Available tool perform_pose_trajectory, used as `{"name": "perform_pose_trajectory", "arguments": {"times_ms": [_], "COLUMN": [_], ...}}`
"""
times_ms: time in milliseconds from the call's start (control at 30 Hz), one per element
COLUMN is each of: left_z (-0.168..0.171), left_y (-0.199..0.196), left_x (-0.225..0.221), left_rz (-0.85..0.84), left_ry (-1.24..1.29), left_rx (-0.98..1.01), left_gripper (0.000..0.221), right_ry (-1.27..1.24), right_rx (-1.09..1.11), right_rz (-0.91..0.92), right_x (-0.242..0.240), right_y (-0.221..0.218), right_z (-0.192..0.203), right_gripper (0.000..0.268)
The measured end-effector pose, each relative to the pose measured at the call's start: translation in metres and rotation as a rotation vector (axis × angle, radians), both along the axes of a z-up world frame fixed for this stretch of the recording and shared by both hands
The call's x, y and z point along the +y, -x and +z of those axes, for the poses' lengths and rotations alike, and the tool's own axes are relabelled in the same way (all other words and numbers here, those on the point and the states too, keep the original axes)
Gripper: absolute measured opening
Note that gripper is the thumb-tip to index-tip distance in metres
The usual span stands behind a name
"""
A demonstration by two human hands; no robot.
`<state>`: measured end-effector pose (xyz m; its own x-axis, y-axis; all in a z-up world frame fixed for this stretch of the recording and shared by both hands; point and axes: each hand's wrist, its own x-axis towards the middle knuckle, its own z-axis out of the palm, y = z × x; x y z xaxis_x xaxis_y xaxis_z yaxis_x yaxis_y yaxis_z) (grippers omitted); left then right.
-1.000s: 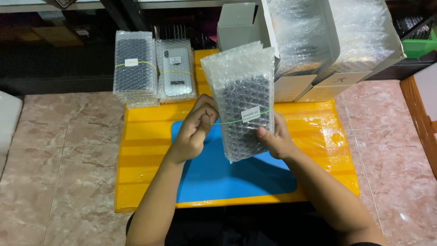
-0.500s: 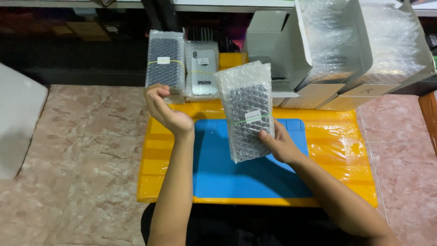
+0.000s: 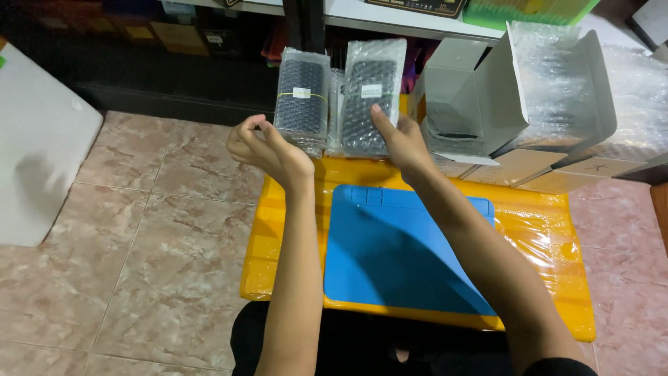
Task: Unpacking and inspecting smartphones from bubble wrap packaging on a workbench.
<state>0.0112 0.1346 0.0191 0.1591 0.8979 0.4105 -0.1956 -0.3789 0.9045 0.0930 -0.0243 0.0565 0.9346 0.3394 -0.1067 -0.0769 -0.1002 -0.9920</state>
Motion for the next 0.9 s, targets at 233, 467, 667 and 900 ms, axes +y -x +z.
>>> {"name": "perform_pose_trajectory", "arguments": {"times_ms": [233, 467, 667, 900], "left_z": [-0.008, -0.029, -0.018, -0.025], "left_y": [-0.004, -0.018, -0.011, -0.014], "left_x": [0.006, 0.012, 0.007, 0.01], "left_rz": [-0.001, -0.001, -0.131, -0.06], "left_ry": [-0.008, -0.143, -0.146, -0.239], "left_rx": [-0.001, 0.375, 0.599, 0.638], "left_gripper": [0.019, 0.033, 0.045, 0.045], "right_ry": [-0.024, 0.267, 0.516, 0.915], "right_rx": [0.115, -0.06, -0.124, -0.159], "right_rz": [-0.017, -0.03, 0.012, 0.129], "right_x": [0.025, 0.024, 0.02, 0.021], "right_y": [-0.018, -0.062, -0.035, 0.008], "right_z": [0.009, -0.061, -0.032, 0.05], "right_gripper": [0.067, 0.054, 0.064, 0.101]}}
